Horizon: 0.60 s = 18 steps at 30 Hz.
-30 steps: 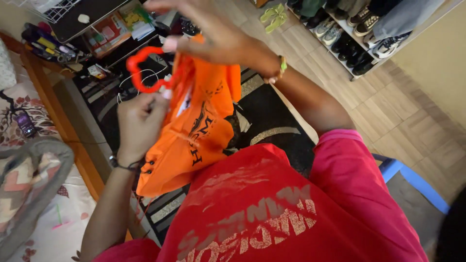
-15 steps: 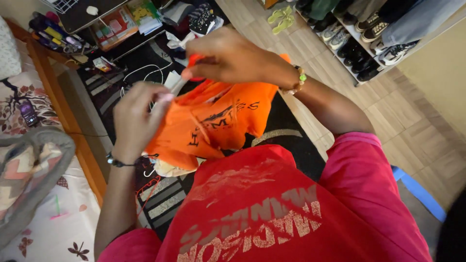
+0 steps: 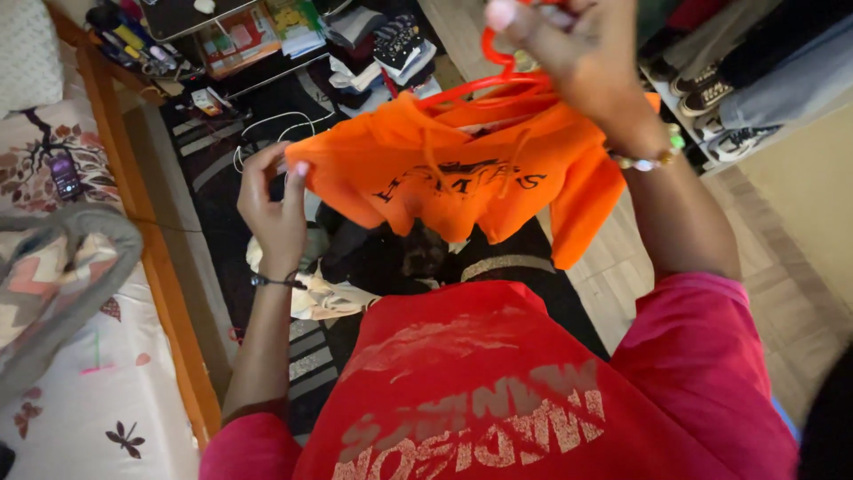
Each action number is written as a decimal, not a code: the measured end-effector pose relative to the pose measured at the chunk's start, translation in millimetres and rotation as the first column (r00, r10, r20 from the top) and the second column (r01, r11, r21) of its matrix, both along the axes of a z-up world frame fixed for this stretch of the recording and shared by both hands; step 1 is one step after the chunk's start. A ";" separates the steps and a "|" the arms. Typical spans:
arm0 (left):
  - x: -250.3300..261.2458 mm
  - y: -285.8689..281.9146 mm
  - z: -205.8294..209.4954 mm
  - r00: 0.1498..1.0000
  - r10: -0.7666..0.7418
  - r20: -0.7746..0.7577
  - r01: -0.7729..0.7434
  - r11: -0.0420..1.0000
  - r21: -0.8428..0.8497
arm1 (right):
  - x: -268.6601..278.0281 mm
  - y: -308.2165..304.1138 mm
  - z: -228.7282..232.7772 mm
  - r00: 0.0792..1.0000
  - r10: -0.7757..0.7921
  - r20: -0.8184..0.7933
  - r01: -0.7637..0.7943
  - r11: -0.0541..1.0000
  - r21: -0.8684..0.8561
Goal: Hanging clothes on hangers and placing them on a closet rod.
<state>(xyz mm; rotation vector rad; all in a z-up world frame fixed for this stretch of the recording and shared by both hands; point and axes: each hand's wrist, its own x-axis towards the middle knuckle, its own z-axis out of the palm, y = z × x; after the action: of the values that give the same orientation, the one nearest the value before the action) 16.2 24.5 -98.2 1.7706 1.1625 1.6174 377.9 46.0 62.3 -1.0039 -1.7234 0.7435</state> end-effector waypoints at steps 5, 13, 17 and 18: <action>6.5 7.8 10.1 0.997 0.043 -0.066 -0.045 0.999 -0.017 | 3.2 -18.9 28.8 0.992 -0.120 0.031 0.121 0.992 -0.023; 6.0 20.4 32.4 0.988 -0.094 -0.121 0.101 0.993 0.056 | 40.5 -22.9 16.6 0.991 -0.106 0.083 0.106 0.994 0.009; 6.3 27.4 37.7 0.992 -0.093 -0.080 0.100 0.990 0.094 | 36.0 -14.9 13.8 0.970 -0.212 0.116 0.222 0.972 -0.077; 6.4 27.8 39.5 0.993 -0.087 -0.084 0.096 0.990 0.101 | 35.0 -13.6 11.4 0.965 -0.226 0.136 0.239 0.967 -0.085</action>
<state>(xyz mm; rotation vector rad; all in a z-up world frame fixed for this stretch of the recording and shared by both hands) 22.6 52.2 -58.7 1.9418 1.0319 1.5934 412.9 32.5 73.7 -1.3220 -1.6497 0.6302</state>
